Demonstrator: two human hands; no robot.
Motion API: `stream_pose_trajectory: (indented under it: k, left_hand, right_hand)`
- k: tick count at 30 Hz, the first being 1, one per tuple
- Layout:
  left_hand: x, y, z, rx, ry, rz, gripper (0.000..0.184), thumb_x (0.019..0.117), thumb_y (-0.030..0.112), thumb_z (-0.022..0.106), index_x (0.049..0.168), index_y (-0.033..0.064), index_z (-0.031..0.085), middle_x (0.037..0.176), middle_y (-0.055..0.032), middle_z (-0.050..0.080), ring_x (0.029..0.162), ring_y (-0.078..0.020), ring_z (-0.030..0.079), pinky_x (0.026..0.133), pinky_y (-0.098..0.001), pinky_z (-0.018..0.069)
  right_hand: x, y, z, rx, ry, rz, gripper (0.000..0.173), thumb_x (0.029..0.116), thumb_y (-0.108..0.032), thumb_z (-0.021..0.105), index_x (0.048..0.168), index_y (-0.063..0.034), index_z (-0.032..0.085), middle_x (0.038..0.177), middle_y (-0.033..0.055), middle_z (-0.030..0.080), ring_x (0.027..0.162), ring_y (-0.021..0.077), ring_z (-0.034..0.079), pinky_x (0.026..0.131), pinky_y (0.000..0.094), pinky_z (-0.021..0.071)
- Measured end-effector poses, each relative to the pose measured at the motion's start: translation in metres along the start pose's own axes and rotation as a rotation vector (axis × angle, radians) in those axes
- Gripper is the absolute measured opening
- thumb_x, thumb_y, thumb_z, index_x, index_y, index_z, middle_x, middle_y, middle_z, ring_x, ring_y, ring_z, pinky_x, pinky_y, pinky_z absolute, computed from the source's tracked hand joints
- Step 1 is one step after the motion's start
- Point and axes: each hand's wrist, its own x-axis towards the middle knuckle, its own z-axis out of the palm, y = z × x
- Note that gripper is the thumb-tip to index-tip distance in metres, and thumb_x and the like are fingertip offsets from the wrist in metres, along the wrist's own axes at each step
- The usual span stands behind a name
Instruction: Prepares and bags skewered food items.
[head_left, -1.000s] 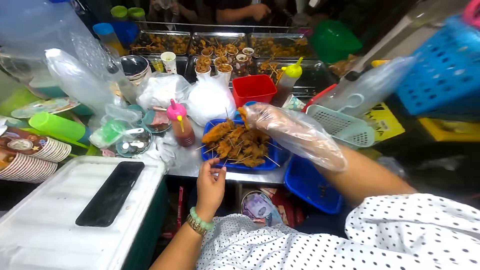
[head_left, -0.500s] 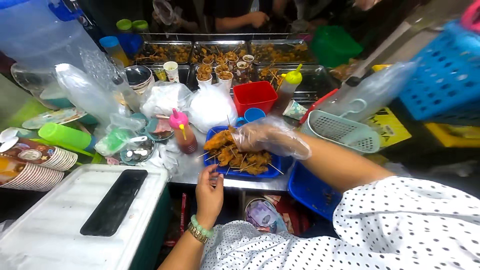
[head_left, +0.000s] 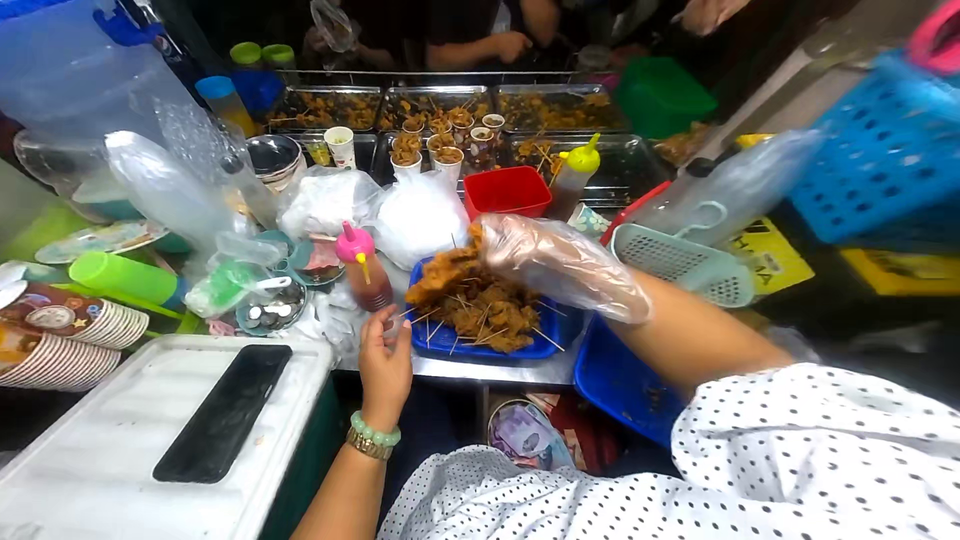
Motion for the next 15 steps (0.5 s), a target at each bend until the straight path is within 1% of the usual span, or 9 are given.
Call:
stream_pose_trajectory:
  k: [1,2,3,4,5,8,9,12,15]
  left_hand:
    - [0.005,0.002,0.001,-0.031,-0.031,-0.029,0.042,0.1031,0.019,0.054,0.138,-0.0046,0.056,0.138,-0.0212,0.058,0.122,-0.0224,0.058,0.099,-0.0364,0.0491]
    - [0.009,0.002,0.003,-0.054,-0.054,-0.048,0.047,0.1057,0.024,0.048,0.142,-0.0044,0.051,0.141,-0.0218,0.056,0.129,-0.0244,0.054,0.105,-0.0401,0.0445]
    - [0.012,0.003,0.005,-0.061,-0.066,-0.057,0.052,0.1072,0.03,0.043,0.147,-0.0039,0.047,0.144,-0.0218,0.055,0.135,-0.0259,0.051,0.111,-0.0428,0.0408]
    - [0.014,0.004,0.005,-0.059,-0.072,-0.061,0.057,0.1081,0.034,0.037,0.15,-0.0038,0.043,0.145,-0.0224,0.054,0.137,-0.028,0.049,0.114,-0.0453,0.038]
    - [0.014,0.003,0.005,-0.043,-0.07,-0.06,0.061,0.1082,0.038,0.033,0.151,-0.0036,0.041,0.145,-0.0226,0.054,0.137,-0.0289,0.049,0.113,-0.0464,0.0382]
    - [0.014,0.001,0.002,-0.008,-0.06,-0.061,0.065,0.1088,0.042,0.024,0.153,-0.0034,0.037,0.143,-0.0208,0.057,0.131,-0.0268,0.053,0.104,-0.0463,0.0431]
    - [0.015,-0.001,0.002,-0.013,-0.058,-0.049,0.065,0.109,0.042,0.023,0.153,-0.004,0.037,0.141,-0.0209,0.058,0.13,-0.0257,0.054,0.102,-0.0454,0.0441]
    - [0.015,-0.007,0.002,-0.029,-0.055,-0.016,0.067,0.1084,0.044,0.024,0.152,-0.0055,0.036,0.139,-0.0215,0.059,0.127,-0.0234,0.056,0.102,-0.0434,0.0445]
    - [0.015,-0.011,0.001,-0.034,-0.061,-0.016,0.067,0.1088,0.041,0.023,0.153,-0.0081,0.033,0.141,-0.0245,0.057,0.128,-0.0242,0.054,0.102,-0.0432,0.0432]
  right_hand:
    - [0.001,0.006,0.011,0.052,0.057,-0.064,0.024,0.0889,-0.012,0.074,0.11,-0.0025,0.067,0.092,0.0093,0.068,0.083,0.017,0.066,0.074,0.0383,0.0565]
    - [-0.001,0.013,0.023,0.059,0.092,-0.11,0.026,0.0903,-0.014,0.074,0.112,-0.004,0.065,0.093,0.0094,0.068,0.083,0.0162,0.068,0.07,0.0364,0.0585]
    - [-0.005,-0.004,0.023,0.065,0.026,-0.016,0.028,0.09,-0.014,0.075,0.116,-0.0064,0.065,0.098,0.0104,0.069,0.088,0.0186,0.068,0.075,0.0401,0.0586]
    - [-0.01,-0.03,0.017,0.087,-0.083,0.114,0.036,0.0899,-0.01,0.076,0.124,-0.0076,0.065,0.108,0.0131,0.07,0.098,0.0228,0.068,0.087,0.0461,0.0572]
    - [-0.012,-0.038,0.017,0.082,-0.153,0.131,0.042,0.0886,-0.011,0.076,0.129,-0.0084,0.064,0.115,0.0139,0.07,0.105,0.0244,0.068,0.093,0.0483,0.0557]
    - [0.002,-0.012,0.037,-0.012,-0.222,-0.114,0.053,0.09,-0.02,0.075,0.14,-0.0056,0.061,0.135,0.0158,0.065,0.126,0.026,0.062,0.111,0.0478,0.0467]
    - [0.007,-0.005,0.042,-0.02,-0.22,-0.175,0.054,0.09,-0.021,0.075,0.14,-0.0036,0.06,0.134,0.018,0.065,0.126,0.0284,0.061,0.112,0.0498,0.0456]
    - [0.009,-0.008,0.039,-0.189,-0.226,-0.222,0.042,0.0899,-0.032,0.073,0.125,-0.0105,0.068,0.116,0.0133,0.071,0.111,0.0304,0.067,0.096,0.0615,0.0511]
    - [0.01,-0.011,0.045,-0.349,-0.161,-0.251,0.035,0.0895,-0.041,0.071,0.111,-0.0129,0.073,0.106,0.0113,0.073,0.104,0.0325,0.068,0.088,0.0646,0.0526]
